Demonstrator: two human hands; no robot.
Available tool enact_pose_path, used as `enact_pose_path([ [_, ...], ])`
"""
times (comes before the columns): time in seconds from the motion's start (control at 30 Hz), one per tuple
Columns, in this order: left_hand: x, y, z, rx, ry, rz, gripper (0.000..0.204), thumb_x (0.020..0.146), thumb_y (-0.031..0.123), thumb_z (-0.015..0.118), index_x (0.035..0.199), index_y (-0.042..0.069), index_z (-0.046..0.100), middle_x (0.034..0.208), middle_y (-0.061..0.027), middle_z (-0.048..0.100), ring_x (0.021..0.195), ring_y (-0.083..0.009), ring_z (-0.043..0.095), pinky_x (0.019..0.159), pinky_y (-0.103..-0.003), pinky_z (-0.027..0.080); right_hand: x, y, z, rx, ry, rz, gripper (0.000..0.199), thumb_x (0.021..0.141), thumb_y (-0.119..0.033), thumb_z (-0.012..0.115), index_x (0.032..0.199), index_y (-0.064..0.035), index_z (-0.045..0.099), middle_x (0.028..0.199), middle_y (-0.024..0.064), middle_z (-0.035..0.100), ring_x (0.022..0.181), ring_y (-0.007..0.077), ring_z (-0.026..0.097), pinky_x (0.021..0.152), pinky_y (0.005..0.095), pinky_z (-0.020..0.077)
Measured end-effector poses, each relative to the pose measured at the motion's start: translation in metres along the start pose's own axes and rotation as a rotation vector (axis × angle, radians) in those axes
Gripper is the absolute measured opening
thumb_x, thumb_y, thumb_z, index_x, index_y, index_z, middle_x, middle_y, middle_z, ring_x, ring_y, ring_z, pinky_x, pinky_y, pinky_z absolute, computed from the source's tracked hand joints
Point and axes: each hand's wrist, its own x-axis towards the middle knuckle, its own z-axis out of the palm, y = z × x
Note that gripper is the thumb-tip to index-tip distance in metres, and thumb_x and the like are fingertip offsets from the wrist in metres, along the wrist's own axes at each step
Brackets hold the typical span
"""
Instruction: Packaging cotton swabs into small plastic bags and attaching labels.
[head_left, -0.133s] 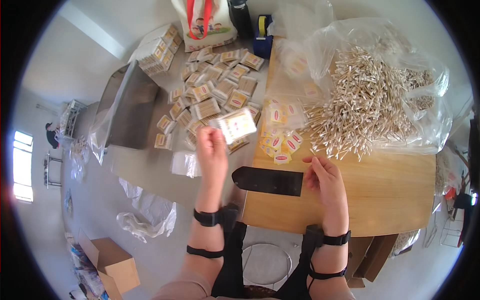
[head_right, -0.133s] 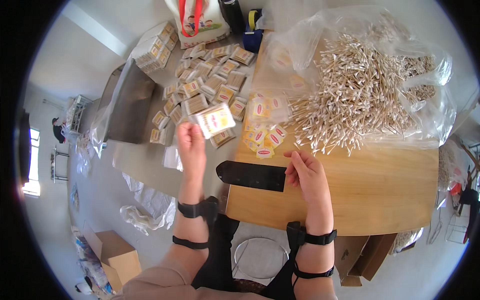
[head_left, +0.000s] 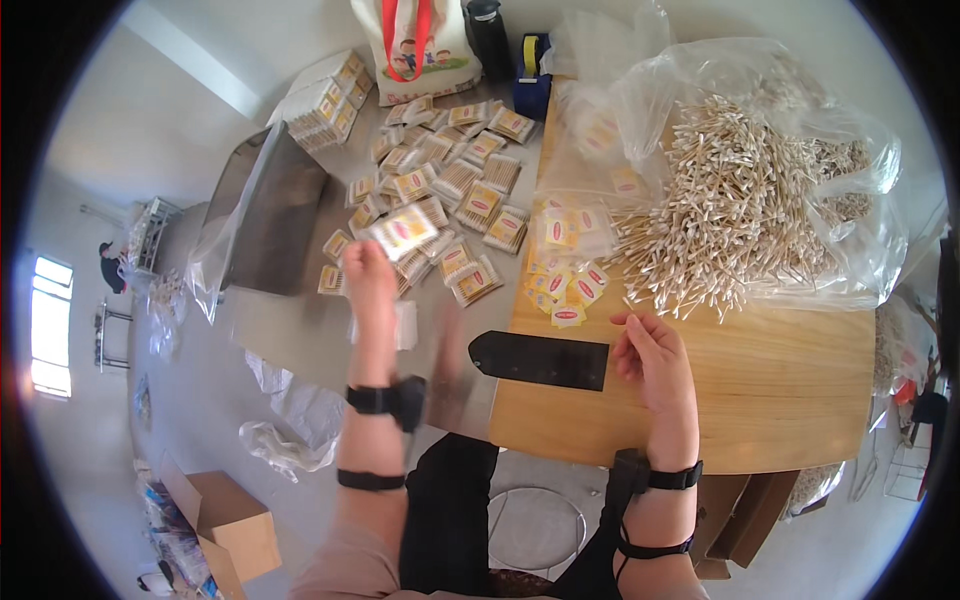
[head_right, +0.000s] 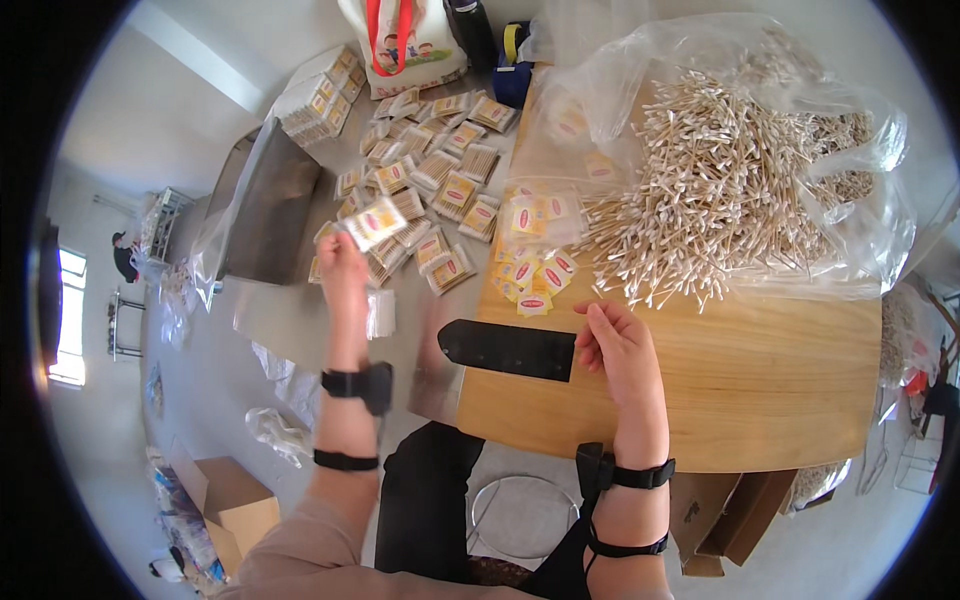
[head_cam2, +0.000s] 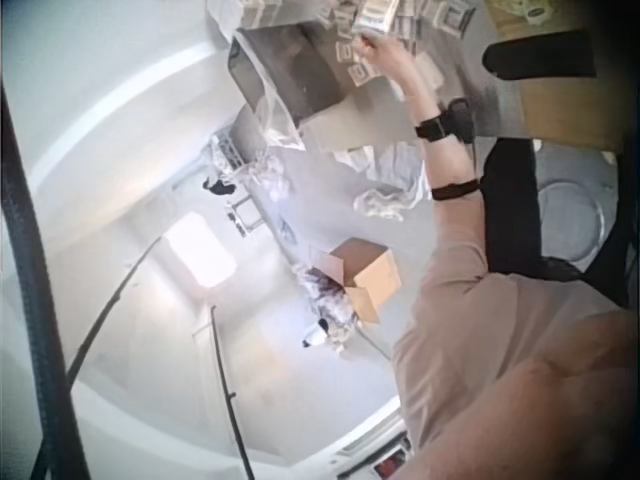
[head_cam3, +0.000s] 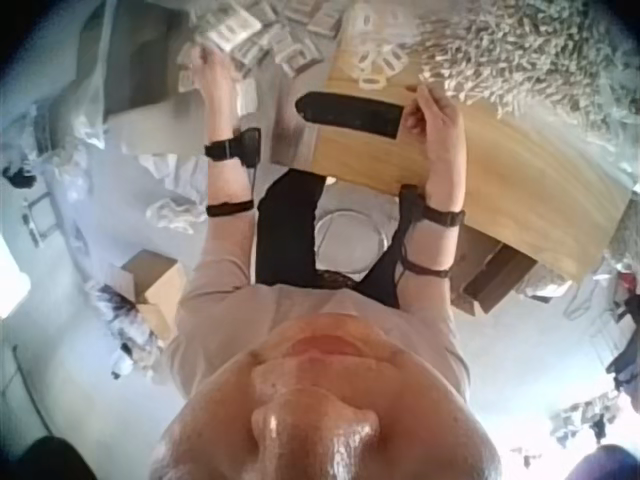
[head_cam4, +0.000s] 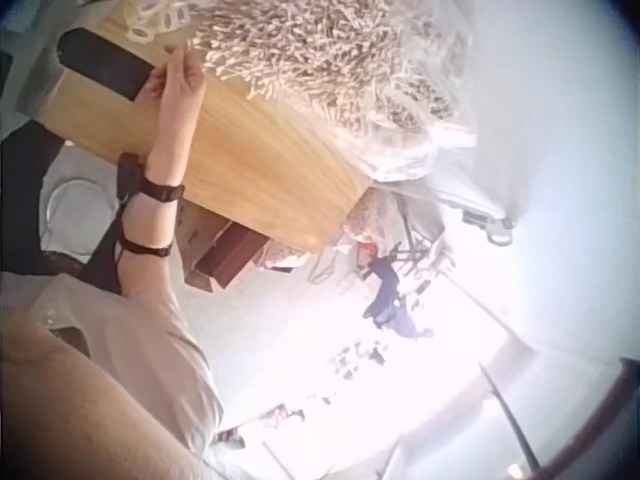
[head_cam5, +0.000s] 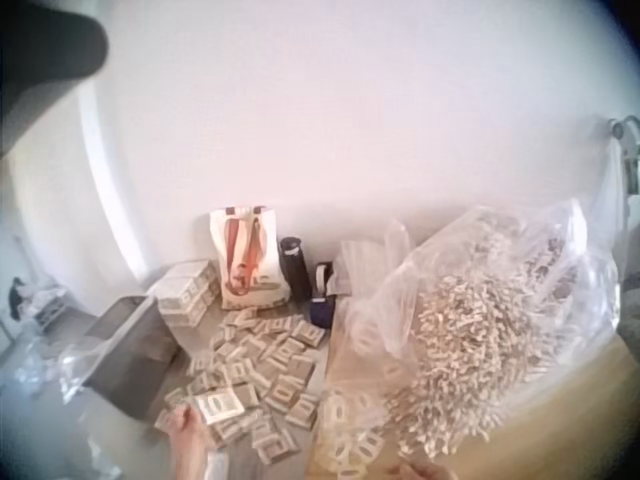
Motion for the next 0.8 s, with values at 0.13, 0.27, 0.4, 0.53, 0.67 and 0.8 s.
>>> enact_pose_path([
  [0.13, 0.082, -0.042, -0.08, -0.341, 0.008, -0.157, 0.018, 0.101, 0.026, 0.053, 0.097, 0.008, 0.053, 0.066, 0.0031, 0.048, 0.052, -0.0054, 0.043, 0.043, -0.021, 0.032, 0.002, -0.004, -0.001, -0.006, -0.065, -0.012, 0.026, 0.102, -0.025, 0.053, 0.107, -0.0022, 0.064, 0.07, -0.0006, 0.06, 0.056, 0.0053, 0.054, 0.05, 0.0193, 0.0423],
  [0.27, 0.111, -0.075, -0.108, 0.424, 0.199, -0.098, 0.014, 0.093, 0.017, 0.062, 0.096, 0.005, 0.057, 0.079, -0.0071, 0.059, 0.068, -0.0212, 0.058, 0.059, -0.033, 0.047, 0.005, -0.002, 0.0, 0.021, -0.071, -0.012, 0.024, 0.102, -0.023, 0.052, 0.108, -0.0026, 0.064, 0.071, -0.0001, 0.06, 0.057, 0.0058, 0.055, 0.051, 0.0195, 0.0429],
  [0.4, 0.088, -0.047, -0.033, 0.941, 0.198, 0.738, 0.019, 0.084, 0.006, 0.064, 0.102, 0.001, 0.061, 0.101, -0.0182, 0.063, 0.097, -0.0384, 0.06, 0.086, -0.045, 0.048, 0.003, -0.005, -0.006, 0.003, -0.04, -0.013, 0.022, 0.101, -0.02, 0.052, 0.108, -0.0027, 0.064, 0.072, 0.0003, 0.06, 0.058, 0.0062, 0.056, 0.052, 0.0199, 0.0438],
  [0.53, 0.099, -0.008, 0.071, 0.752, -0.342, 0.904, 0.026, 0.083, -0.003, 0.057, 0.108, 0.002, 0.063, 0.113, -0.0179, 0.063, 0.107, -0.0377, 0.059, 0.092, -0.045, 0.048, 0.001, -0.007, -0.001, 0.018, -0.051, 0.004, 0.021, 0.101, -0.019, 0.053, 0.109, -0.0028, 0.064, 0.073, 0.0004, 0.06, 0.059, 0.0064, 0.056, 0.053, 0.02, 0.0446],
  [0.67, 0.108, -0.001, 0.172, 0.85, -0.607, 1.053, 0.033, 0.085, -0.003, 0.052, 0.115, 0.004, 0.062, 0.121, -0.0174, 0.062, 0.114, -0.0367, 0.057, 0.096, -0.043, 0.047, 0.002, -0.004, -0.004, 0.067, -0.03, 0.022, 0.021, 0.1, -0.019, 0.054, 0.109, -0.0028, 0.064, 0.074, 0.0007, 0.06, 0.06, 0.0065, 0.057, 0.053, 0.0199, 0.0451],
  [0.8, 0.16, -0.029, 0.221, 1.219, -0.646, 1.134, 0.039, 0.087, 0.001, 0.048, 0.123, 0.008, 0.058, 0.129, -0.0154, 0.059, 0.121, -0.0345, 0.054, 0.101, -0.043, 0.044, 0.004, -0.006, 0.003, 0.084, -0.048, 0.055, 0.021, 0.1, -0.019, 0.055, 0.109, -0.0026, 0.063, 0.075, 0.001, 0.061, 0.061, 0.0065, 0.059, 0.053, 0.0202, 0.0467],
])
